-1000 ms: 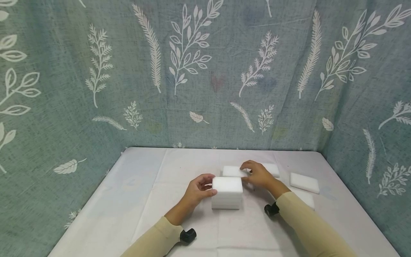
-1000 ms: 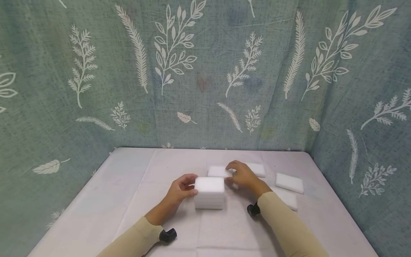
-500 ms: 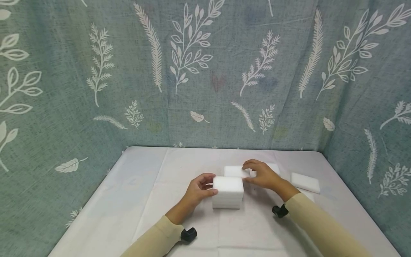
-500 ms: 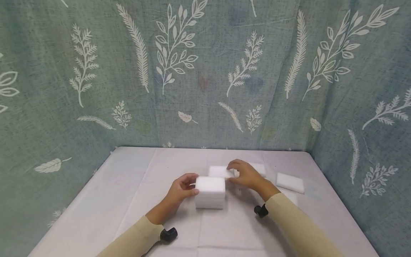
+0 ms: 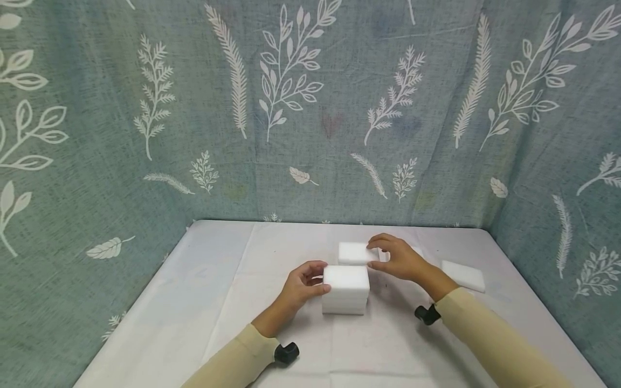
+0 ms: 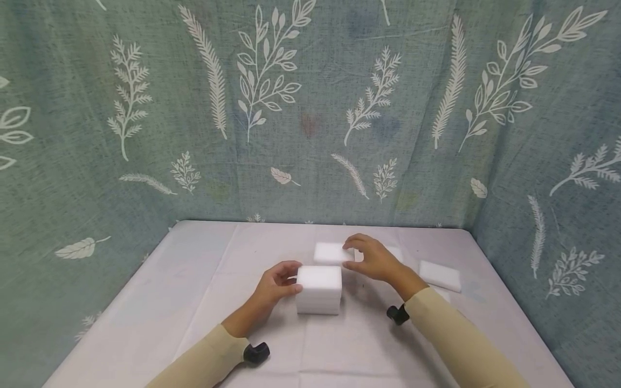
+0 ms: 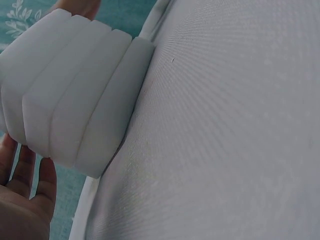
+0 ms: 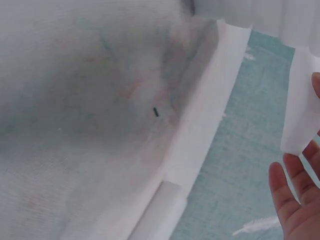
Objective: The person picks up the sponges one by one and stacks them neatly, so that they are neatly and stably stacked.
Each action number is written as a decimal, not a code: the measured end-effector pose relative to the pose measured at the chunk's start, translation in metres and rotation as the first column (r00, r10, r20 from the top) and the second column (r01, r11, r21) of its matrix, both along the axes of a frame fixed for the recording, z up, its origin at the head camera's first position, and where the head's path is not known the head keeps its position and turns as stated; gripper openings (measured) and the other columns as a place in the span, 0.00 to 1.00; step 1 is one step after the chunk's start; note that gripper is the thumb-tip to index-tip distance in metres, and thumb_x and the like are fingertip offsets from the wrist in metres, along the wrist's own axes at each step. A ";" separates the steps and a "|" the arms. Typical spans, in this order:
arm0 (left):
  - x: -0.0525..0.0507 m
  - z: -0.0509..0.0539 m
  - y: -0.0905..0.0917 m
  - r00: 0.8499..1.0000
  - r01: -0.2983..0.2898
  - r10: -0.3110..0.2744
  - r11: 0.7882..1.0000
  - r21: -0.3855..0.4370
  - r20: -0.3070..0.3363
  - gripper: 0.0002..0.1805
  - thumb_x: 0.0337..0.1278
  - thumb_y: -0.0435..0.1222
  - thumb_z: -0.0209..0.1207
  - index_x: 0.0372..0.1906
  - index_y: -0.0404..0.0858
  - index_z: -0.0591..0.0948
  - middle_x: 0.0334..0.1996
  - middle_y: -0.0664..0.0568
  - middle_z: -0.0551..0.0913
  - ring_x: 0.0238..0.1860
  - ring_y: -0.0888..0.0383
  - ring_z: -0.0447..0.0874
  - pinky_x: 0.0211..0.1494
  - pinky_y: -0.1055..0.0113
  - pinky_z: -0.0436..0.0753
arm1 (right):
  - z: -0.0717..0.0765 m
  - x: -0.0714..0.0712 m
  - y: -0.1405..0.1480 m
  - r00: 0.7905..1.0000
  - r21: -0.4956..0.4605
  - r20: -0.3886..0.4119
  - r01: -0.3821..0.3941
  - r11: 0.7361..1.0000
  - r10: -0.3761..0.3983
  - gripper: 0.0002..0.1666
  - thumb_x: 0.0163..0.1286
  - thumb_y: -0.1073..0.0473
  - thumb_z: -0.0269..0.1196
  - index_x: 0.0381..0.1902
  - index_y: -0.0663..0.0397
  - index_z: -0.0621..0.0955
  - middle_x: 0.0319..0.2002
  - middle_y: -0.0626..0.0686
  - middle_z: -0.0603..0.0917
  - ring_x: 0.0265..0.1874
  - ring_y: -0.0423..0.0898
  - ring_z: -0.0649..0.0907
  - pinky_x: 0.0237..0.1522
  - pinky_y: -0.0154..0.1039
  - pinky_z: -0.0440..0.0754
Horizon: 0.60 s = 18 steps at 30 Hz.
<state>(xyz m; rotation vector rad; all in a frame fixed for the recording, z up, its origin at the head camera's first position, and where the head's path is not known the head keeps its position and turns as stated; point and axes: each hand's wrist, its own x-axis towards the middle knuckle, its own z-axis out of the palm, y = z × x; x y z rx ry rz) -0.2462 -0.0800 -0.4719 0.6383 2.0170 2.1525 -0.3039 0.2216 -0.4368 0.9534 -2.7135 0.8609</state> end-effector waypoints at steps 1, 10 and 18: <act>0.000 0.000 0.000 1.000 -0.001 0.001 1.000 -0.004 -0.004 0.30 0.48 0.26 0.70 0.59 0.25 0.73 0.53 0.38 0.78 0.57 0.42 0.75 0.62 0.46 0.72 | 0.001 0.000 -0.001 1.000 -0.012 0.008 0.003 1.000 -0.002 0.25 0.62 0.49 0.71 0.54 0.51 0.81 0.58 0.54 0.77 0.53 0.50 0.78 0.48 0.53 0.81; -0.001 0.000 0.000 1.000 0.005 -0.005 1.000 -0.008 0.002 0.31 0.48 0.26 0.70 0.59 0.26 0.73 0.53 0.38 0.78 0.56 0.44 0.75 0.63 0.45 0.71 | 0.004 0.005 -0.004 0.999 -0.058 0.014 0.037 0.998 -0.036 0.26 0.61 0.46 0.71 0.54 0.48 0.81 0.58 0.48 0.77 0.52 0.49 0.79 0.49 0.50 0.81; 0.000 -0.001 0.000 1.000 0.003 -0.003 1.000 -0.012 0.012 0.33 0.49 0.28 0.70 0.61 0.25 0.71 0.54 0.39 0.78 0.57 0.43 0.75 0.63 0.45 0.70 | 0.009 0.011 -0.003 0.999 -0.111 -0.017 0.034 0.993 -0.037 0.25 0.60 0.50 0.72 0.54 0.48 0.81 0.57 0.47 0.77 0.51 0.47 0.79 0.49 0.47 0.80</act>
